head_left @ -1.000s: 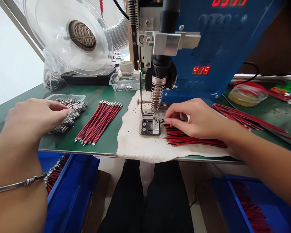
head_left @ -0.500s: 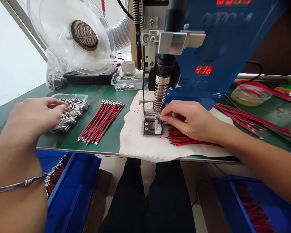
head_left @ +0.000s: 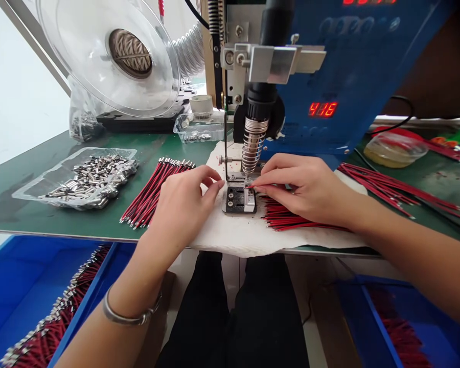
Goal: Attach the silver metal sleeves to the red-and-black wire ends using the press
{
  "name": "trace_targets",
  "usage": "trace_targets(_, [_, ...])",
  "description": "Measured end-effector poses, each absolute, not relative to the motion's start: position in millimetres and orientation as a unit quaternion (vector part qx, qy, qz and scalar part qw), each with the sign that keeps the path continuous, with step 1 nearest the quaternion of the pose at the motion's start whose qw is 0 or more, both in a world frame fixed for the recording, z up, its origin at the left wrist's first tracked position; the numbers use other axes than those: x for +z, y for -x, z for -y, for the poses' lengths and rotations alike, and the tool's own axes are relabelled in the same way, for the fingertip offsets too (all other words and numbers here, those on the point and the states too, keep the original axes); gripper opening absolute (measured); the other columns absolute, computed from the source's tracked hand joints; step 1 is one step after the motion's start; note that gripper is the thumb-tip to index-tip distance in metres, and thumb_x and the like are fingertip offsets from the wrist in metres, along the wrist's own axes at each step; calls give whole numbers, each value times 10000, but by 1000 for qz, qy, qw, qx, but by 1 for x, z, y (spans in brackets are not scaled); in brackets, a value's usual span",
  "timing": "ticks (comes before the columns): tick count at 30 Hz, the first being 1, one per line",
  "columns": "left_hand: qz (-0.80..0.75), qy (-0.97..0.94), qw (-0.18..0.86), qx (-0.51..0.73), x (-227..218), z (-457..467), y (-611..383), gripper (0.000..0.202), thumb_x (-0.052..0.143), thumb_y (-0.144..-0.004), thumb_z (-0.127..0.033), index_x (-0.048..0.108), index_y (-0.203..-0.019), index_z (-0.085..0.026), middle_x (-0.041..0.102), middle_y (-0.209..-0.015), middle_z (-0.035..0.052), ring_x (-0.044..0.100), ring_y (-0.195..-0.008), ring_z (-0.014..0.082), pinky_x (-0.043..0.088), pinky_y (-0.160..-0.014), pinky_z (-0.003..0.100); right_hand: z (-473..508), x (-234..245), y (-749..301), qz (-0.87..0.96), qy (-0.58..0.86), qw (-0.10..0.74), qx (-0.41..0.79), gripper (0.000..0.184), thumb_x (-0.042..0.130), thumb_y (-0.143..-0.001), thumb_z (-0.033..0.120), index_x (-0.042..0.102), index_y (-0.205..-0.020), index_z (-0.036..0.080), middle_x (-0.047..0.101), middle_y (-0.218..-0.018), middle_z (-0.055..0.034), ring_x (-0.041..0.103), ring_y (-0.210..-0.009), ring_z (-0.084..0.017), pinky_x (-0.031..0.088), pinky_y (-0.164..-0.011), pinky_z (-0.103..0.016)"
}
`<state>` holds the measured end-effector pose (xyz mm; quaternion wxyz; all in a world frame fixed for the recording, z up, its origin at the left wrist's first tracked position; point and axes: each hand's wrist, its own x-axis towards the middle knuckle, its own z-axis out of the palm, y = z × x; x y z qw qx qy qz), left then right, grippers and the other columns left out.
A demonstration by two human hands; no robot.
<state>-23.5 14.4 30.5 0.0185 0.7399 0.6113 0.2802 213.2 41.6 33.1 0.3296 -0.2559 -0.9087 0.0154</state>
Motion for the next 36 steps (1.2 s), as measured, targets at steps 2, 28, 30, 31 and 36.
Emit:
trace_targets(2, [-624, -741, 6, 250, 29, -16, 26, 215, 599, -930, -370, 758, -912, -225, 770, -847, 54, 666, -748, 251, 408, -708, 360, -41, 34, -213, 908, 263, 327, 12, 186, 610, -974, 179, 791, -1009, 154, 729, -933, -70, 681, -821, -155, 519, -714, -272])
trace_targets(28, [-598, -791, -33, 127, 36, -10, 36, 242, 551, -960, -327, 753, -911, -204, 746, -967, 66, 672, -874, 282, 380, -716, 385, -37, 38, -210, 899, 307, 311, 32, 132, 630, -958, 215, 746, -916, 169, 745, -901, -45, 676, -797, -161, 489, -706, -287])
trace_targets(30, [-602, -782, -23, 158, 36, -8, 35, 226, 569, -951, -325, 757, -919, -204, 754, -908, 58, 667, -824, 264, 389, -715, 380, -37, 37, -210, 898, 308, 312, 36, 131, 631, -955, 217, 745, -916, 167, 745, -900, -46, 678, -798, -161, 491, -704, -289])
trace_targets(31, [-605, -773, -13, 188, 35, -7, 34, 214, 586, -944, -327, 763, -919, -208, 754, -866, 47, 658, -780, 246, 396, -712, 374, -36, 37, -210, 898, 308, 312, 37, 129, 632, -953, 215, 745, -915, 167, 745, -898, -45, 678, -796, -161, 491, -702, -290])
trace_targets(36, [-591, -703, 100, 384, 31, -2, 24, 153, 714, -869, -359, 787, -840, -227, 726, -715, 3, 584, -612, 166, 408, -617, 320, -35, 39, -209, 894, 312, 319, 40, 117, 634, -941, 199, 739, -888, 201, 752, -888, -32, 688, -785, -166, 500, -702, -297])
